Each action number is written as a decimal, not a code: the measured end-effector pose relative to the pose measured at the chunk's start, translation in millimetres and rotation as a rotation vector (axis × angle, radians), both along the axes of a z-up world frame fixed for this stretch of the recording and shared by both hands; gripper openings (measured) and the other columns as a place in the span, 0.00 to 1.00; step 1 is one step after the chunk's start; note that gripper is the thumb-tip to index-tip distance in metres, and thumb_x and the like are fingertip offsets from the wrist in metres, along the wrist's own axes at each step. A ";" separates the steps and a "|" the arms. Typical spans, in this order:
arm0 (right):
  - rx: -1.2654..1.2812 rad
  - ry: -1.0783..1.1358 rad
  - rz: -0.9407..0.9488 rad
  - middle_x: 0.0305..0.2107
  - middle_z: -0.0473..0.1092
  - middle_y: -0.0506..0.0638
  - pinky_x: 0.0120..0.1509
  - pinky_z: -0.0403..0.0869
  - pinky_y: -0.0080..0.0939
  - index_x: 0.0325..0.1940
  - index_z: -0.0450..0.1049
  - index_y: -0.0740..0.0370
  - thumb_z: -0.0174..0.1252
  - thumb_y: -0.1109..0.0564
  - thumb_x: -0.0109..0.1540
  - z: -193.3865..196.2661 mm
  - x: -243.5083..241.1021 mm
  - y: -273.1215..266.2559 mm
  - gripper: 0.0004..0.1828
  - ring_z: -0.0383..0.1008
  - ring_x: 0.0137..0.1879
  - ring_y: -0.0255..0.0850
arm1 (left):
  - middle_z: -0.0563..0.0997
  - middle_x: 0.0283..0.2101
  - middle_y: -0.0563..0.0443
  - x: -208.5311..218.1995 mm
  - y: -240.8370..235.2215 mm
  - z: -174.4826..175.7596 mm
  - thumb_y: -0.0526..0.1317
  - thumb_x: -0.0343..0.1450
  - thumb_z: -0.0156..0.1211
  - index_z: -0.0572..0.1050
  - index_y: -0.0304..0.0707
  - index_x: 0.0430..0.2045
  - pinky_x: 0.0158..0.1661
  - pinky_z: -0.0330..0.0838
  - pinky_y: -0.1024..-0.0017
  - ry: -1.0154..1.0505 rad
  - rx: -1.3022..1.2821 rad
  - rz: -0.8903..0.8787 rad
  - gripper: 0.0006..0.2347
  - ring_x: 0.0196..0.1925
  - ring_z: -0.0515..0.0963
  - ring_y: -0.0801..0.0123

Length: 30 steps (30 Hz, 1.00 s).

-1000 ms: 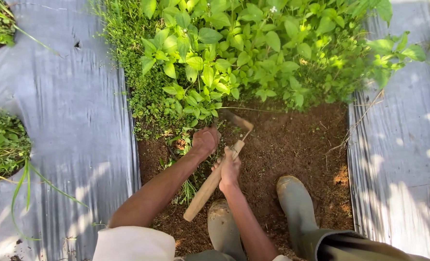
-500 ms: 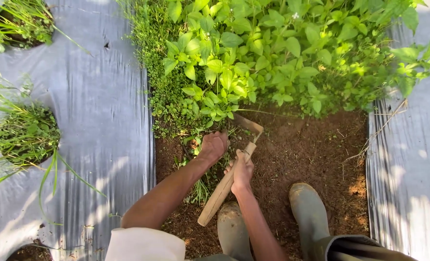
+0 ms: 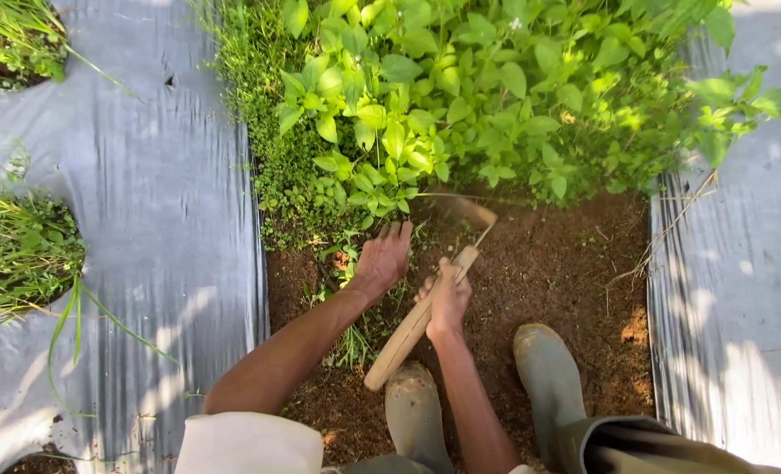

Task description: Removing weeds from a soil patch between plastic-covered rows using a hand hoe and manual pulling.

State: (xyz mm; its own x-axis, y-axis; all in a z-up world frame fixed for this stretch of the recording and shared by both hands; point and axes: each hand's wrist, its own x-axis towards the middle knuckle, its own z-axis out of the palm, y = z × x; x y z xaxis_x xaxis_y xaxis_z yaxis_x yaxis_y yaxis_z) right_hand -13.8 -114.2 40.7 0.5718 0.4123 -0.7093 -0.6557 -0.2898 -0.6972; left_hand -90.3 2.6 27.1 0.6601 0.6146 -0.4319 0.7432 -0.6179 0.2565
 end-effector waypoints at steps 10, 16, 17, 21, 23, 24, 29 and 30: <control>-0.042 0.051 0.055 0.16 0.64 0.47 0.25 0.73 0.44 0.34 0.63 0.56 0.54 0.48 0.67 -22.4 -5.0 -9.4 0.13 0.68 0.20 0.39 | 0.75 0.52 0.43 -7.5 1.3 -34.1 0.33 0.73 0.54 0.64 0.37 0.57 0.38 0.83 0.61 -0.047 0.075 -0.075 0.17 0.54 0.79 0.56; 0.039 -0.001 -0.146 0.16 0.65 0.46 0.24 0.74 0.41 0.35 0.63 0.54 0.54 0.46 0.67 14.5 21.6 12.8 0.13 0.68 0.20 0.37 | 0.75 0.53 0.41 -4.0 -0.4 0.2 0.29 0.71 0.55 0.65 0.37 0.57 0.40 0.83 0.59 -0.086 0.085 -0.078 0.18 0.54 0.78 0.54; 0.030 0.000 -0.146 0.16 0.65 0.46 0.24 0.74 0.41 0.35 0.63 0.54 0.54 0.46 0.67 3.6 11.7 6.9 0.13 0.68 0.20 0.37 | 0.75 0.53 0.41 -4.4 -2.9 -7.8 0.29 0.71 0.55 0.65 0.37 0.57 0.40 0.83 0.59 -0.085 0.077 -0.079 0.18 0.54 0.78 0.54; -0.066 0.100 0.028 0.17 0.65 0.46 0.26 0.74 0.43 0.34 0.64 0.56 0.55 0.48 0.66 0.0 5.6 0.0 0.13 0.68 0.21 0.38 | 0.77 0.53 0.41 -0.2 0.5 -4.3 0.29 0.72 0.55 0.63 0.38 0.57 0.41 0.83 0.59 -0.071 -0.002 0.024 0.18 0.53 0.81 0.53; -0.099 0.089 0.036 0.17 0.65 0.47 0.25 0.75 0.43 0.34 0.65 0.56 0.56 0.49 0.67 15.4 14.4 -3.0 0.12 0.68 0.21 0.39 | 0.77 0.54 0.39 -2.3 -4.4 -1.4 0.29 0.72 0.56 0.62 0.37 0.57 0.41 0.83 0.56 -0.066 -0.083 0.091 0.19 0.53 0.82 0.51; -0.070 0.068 -0.028 0.17 0.65 0.47 0.25 0.74 0.42 0.35 0.64 0.56 0.55 0.49 0.67 22.6 19.3 -3.0 0.12 0.68 0.20 0.38 | 0.78 0.54 0.38 -3.5 -8.1 -6.9 0.29 0.72 0.57 0.62 0.35 0.58 0.42 0.83 0.53 -0.091 -0.078 0.107 0.19 0.53 0.82 0.48; -0.016 -0.010 -0.150 0.17 0.65 0.46 0.24 0.75 0.41 0.35 0.63 0.54 0.54 0.48 0.67 16.4 17.9 6.9 0.12 0.68 0.20 0.37 | 0.77 0.54 0.40 2.6 -2.7 17.7 0.30 0.70 0.61 0.62 0.36 0.59 0.45 0.81 0.55 -0.081 -0.052 0.072 0.22 0.55 0.80 0.50; -0.039 0.067 -0.081 0.17 0.65 0.45 0.24 0.75 0.41 0.35 0.64 0.54 0.53 0.47 0.67 -2.8 6.1 0.7 0.12 0.68 0.20 0.37 | 0.76 0.53 0.41 3.3 -2.5 14.2 0.32 0.70 0.62 0.63 0.37 0.58 0.47 0.80 0.59 -0.062 -0.026 0.056 0.21 0.56 0.79 0.52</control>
